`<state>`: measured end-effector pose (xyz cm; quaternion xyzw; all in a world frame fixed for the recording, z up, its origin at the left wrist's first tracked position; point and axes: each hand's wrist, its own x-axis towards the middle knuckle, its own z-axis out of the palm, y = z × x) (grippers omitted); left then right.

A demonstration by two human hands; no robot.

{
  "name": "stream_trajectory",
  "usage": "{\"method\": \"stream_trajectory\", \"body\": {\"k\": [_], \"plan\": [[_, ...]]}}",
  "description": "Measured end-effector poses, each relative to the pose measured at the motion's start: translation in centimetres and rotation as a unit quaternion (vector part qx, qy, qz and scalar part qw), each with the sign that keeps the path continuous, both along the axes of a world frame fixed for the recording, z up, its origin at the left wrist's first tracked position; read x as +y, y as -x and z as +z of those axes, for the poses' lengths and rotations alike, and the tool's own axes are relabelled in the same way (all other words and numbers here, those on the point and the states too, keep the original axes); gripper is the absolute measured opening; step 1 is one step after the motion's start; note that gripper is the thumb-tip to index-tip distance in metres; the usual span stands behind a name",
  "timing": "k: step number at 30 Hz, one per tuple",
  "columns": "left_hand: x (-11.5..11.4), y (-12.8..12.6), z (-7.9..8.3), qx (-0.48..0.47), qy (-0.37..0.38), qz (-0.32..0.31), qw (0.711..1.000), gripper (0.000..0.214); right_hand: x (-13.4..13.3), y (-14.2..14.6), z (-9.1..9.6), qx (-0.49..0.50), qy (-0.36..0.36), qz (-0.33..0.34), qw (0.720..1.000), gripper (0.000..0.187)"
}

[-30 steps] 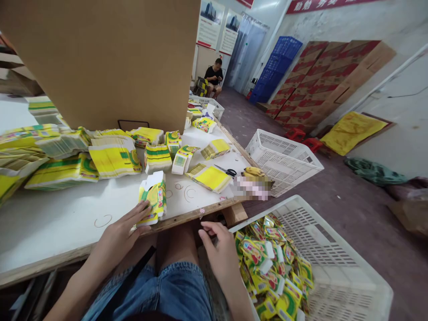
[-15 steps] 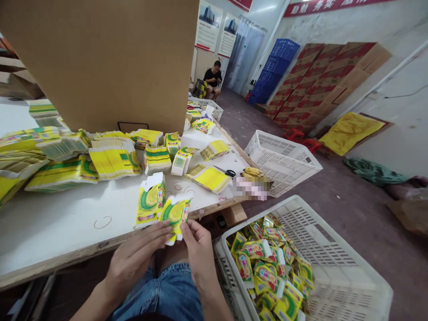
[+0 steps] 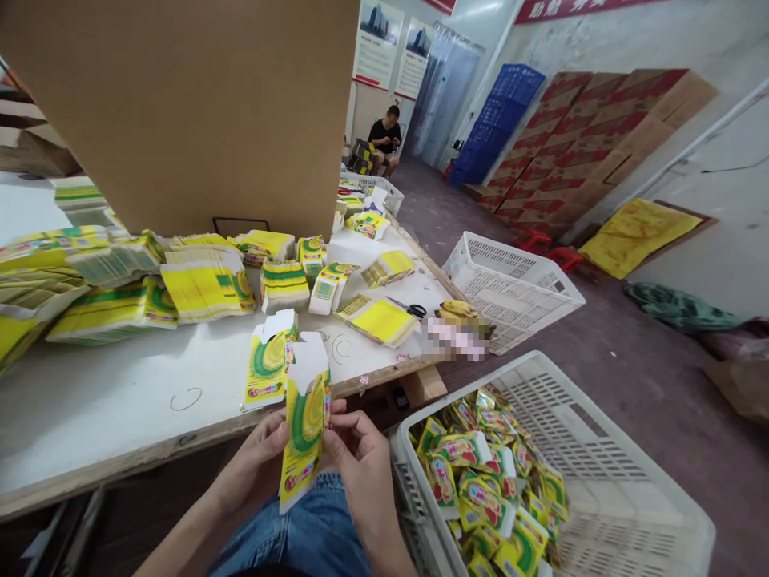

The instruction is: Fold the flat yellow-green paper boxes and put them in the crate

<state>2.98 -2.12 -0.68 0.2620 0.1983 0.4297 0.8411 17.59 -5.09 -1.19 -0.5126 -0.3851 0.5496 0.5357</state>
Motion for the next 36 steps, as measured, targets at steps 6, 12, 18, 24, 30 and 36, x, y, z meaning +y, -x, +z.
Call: {"method": "stream_trajectory", "body": {"k": [6,12,18,24,30,36], "plan": [[0.1,-0.2,0.8,0.001,0.027,0.000,1.000,0.037,0.5,-2.3,1.5,-0.269,-0.105,-0.031,0.957,0.021],[-0.2,-0.1,1.0,-0.019,0.029,-0.065,0.997,0.044,1.4,-3.3,3.8,-0.394,-0.203,0.129,0.887,0.057],[-0.2,0.3,0.8,0.022,0.016,-0.063,0.998,0.043,1.6,-2.3,3.8,-0.384,-0.208,0.074,0.896,0.035],[0.0,0.2,0.8,0.068,0.002,-0.066,0.996,0.043,1.5,-2.9,4.6,-0.399,-0.186,0.139,0.887,0.015],[-0.1,-0.6,0.5,0.129,-0.003,-0.009,0.992,0.042,0.9,-2.9,2.8,-0.371,-0.175,0.017,0.912,0.059],[-0.4,-1.6,0.0,0.201,-0.057,0.042,0.977,0.047,0.0,-1.2,0.4,-0.186,-0.053,0.030,0.981,0.029]]}}
